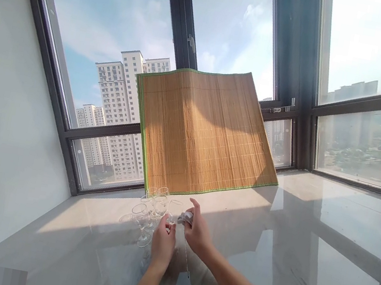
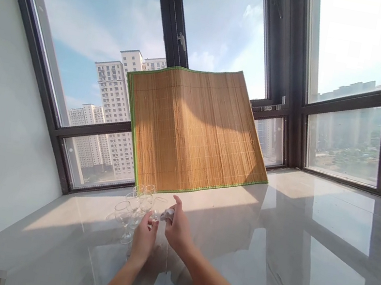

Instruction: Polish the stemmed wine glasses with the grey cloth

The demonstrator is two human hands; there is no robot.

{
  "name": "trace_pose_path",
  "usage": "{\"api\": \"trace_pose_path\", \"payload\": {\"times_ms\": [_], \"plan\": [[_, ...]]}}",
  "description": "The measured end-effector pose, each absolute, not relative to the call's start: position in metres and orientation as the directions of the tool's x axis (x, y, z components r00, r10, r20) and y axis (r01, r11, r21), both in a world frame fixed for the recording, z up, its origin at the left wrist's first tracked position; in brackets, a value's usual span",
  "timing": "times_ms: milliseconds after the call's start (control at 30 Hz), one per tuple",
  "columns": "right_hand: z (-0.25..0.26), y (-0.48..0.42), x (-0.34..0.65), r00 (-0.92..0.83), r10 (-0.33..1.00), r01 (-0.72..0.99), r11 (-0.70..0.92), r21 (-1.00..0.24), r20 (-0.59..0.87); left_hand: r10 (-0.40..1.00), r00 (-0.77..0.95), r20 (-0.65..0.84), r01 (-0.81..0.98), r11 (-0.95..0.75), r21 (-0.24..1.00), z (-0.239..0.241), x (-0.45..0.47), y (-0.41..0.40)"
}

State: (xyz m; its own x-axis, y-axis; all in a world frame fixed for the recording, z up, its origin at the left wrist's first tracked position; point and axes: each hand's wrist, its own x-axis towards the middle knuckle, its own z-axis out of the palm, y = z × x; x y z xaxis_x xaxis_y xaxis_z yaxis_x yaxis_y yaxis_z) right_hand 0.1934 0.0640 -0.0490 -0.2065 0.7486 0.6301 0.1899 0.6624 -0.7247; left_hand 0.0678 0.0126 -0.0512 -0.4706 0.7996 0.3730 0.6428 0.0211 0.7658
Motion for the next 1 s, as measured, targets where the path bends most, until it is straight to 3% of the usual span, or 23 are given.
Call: {"api": "trace_pose_path", "payload": {"times_ms": [300, 533, 833, 1000], "plan": [[-0.027, 0.053, 0.200, -0.175, 0.678, 0.222, 0.734, -0.642, 0.714, 0.831, -0.329, 0.448, 0.830, 0.029, 0.557, -0.047, 0.076, 0.003], [-0.023, 0.070, 0.214, -0.205, 0.679, 0.371, 0.721, -0.586, 0.705, 0.806, -0.267, 0.528, 0.882, -0.017, 0.471, -0.046, 0.079, 0.003], [-0.033, 0.096, 0.232, -0.051, 0.825, 0.391, 0.535, -0.749, 0.563, 0.783, -0.340, 0.521, 0.827, -0.015, 0.562, -0.044, 0.074, 0.006], [-0.037, 0.105, 0.231, -0.190, 0.829, 0.189, 0.557, -0.809, 0.526, 0.774, -0.305, 0.555, 0.861, -0.025, 0.508, -0.043, 0.070, 0.006]]}}
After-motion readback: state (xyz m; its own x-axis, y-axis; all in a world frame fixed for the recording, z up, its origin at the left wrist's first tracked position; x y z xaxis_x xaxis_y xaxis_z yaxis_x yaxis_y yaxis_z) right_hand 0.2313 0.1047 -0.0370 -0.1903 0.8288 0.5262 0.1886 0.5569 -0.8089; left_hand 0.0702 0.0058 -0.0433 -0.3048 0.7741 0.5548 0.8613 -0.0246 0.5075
